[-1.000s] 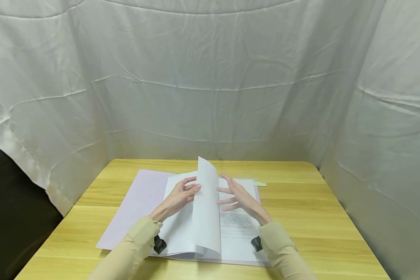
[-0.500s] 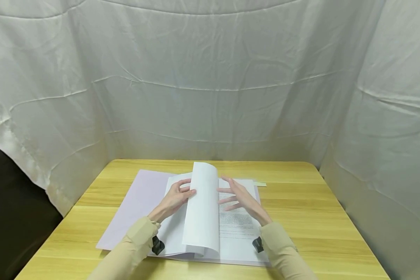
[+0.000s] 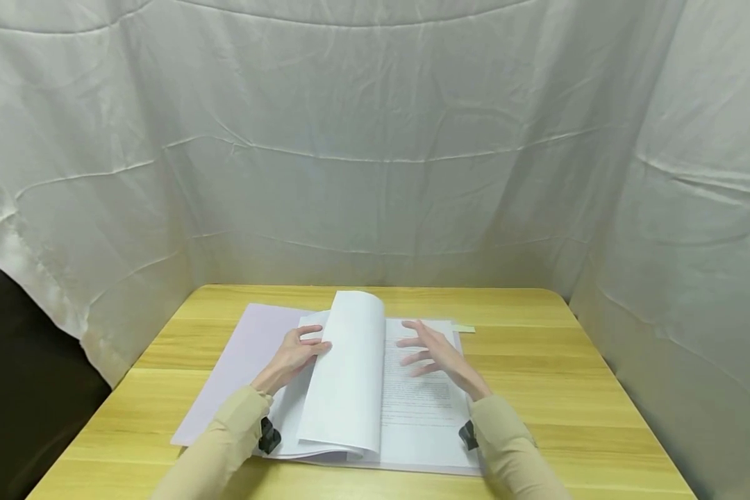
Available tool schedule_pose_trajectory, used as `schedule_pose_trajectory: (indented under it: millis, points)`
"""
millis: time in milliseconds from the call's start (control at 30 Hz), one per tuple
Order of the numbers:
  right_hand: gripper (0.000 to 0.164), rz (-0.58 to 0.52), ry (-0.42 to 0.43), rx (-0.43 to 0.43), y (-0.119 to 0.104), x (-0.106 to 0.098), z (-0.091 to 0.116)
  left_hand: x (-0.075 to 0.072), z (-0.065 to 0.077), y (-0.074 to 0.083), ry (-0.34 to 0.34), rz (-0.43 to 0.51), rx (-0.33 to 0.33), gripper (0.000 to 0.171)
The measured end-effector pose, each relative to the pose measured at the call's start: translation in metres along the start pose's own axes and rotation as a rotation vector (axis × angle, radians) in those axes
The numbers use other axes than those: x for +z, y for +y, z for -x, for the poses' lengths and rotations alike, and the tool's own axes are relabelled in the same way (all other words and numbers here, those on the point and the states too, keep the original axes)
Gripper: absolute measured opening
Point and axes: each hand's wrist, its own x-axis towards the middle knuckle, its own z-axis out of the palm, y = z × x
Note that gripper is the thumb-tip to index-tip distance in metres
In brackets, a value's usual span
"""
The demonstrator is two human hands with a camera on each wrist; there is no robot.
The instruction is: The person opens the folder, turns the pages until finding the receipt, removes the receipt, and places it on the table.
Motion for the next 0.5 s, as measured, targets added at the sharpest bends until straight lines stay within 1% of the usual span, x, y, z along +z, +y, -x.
schedule_pose_trajectory:
  millis: [100,200,267,367,500]
  points:
    - [0.061,-0.001,0.002,0.015,0.004,-0.005,0.001,-0.01,-0.001,-0.003,0.014,-0.03,-0.019,0.058]
    - [0.061,0.01,0.01,0.037,0.007,-0.01,0.002,-0.02,-0.001,-0.006,0.022,-0.097,-0.029,0.057]
    - [0.062,0.025,0.027,0.056,0.009,-0.013,0.002,-0.026,0.0,-0.008,0.027,-0.159,-0.038,0.056]
    - [0.063,0.05,0.053,0.082,0.012,-0.018,0.003,-0.034,0.001,-0.01,0.036,-0.281,-0.043,0.056]
    - [0.063,0.084,0.086,0.103,0.017,-0.024,0.002,-0.043,0.002,-0.012,0.054,-0.433,-0.015,0.057]
